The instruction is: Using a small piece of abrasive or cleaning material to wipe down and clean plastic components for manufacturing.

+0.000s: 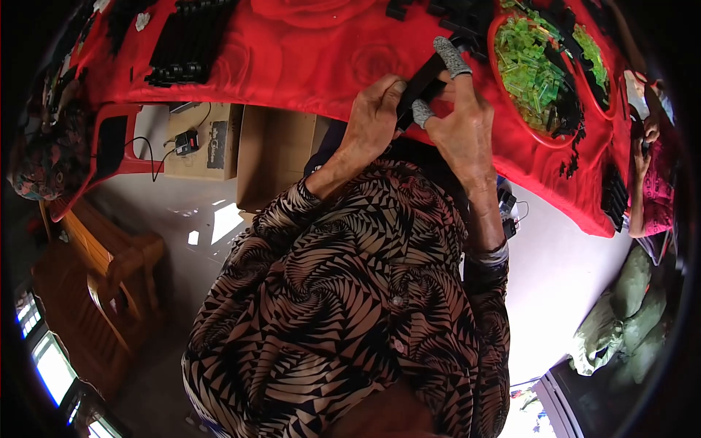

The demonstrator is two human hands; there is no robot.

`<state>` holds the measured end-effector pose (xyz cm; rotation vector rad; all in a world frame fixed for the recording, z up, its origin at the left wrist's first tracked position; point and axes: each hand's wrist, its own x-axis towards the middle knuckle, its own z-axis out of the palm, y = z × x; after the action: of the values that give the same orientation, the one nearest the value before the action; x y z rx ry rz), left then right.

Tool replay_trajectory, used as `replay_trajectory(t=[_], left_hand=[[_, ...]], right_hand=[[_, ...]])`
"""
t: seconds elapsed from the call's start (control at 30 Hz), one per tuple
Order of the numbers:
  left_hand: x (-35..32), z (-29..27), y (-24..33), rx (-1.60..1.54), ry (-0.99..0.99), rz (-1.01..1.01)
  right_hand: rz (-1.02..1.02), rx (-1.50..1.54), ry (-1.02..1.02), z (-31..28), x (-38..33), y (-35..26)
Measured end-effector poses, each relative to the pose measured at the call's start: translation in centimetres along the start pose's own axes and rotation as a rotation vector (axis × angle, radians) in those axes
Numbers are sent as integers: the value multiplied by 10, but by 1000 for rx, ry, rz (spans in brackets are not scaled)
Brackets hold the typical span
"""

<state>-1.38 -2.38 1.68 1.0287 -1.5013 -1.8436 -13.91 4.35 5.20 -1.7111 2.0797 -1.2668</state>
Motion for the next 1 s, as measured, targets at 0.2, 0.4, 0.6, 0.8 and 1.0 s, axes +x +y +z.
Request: replay_trajectory(t=[0.2,0.4,0.6,0.8,1.0], left_hand=[[-1,-7,8,-193,-174,-138],[1,-17,7,-381,-240,-221],[8,-16,4,-461,-240,-234],[6,-23,13,-467,-157,-292],[1,-54,14,259,104,109]], right_hand=[[-58,91,312,-26,1,4],[137,106,409,-51,-7,9],[276,357,426,-36,-17,18],[291,165,300,-23,-20,16],[346,69,245,-14,-36,30]])
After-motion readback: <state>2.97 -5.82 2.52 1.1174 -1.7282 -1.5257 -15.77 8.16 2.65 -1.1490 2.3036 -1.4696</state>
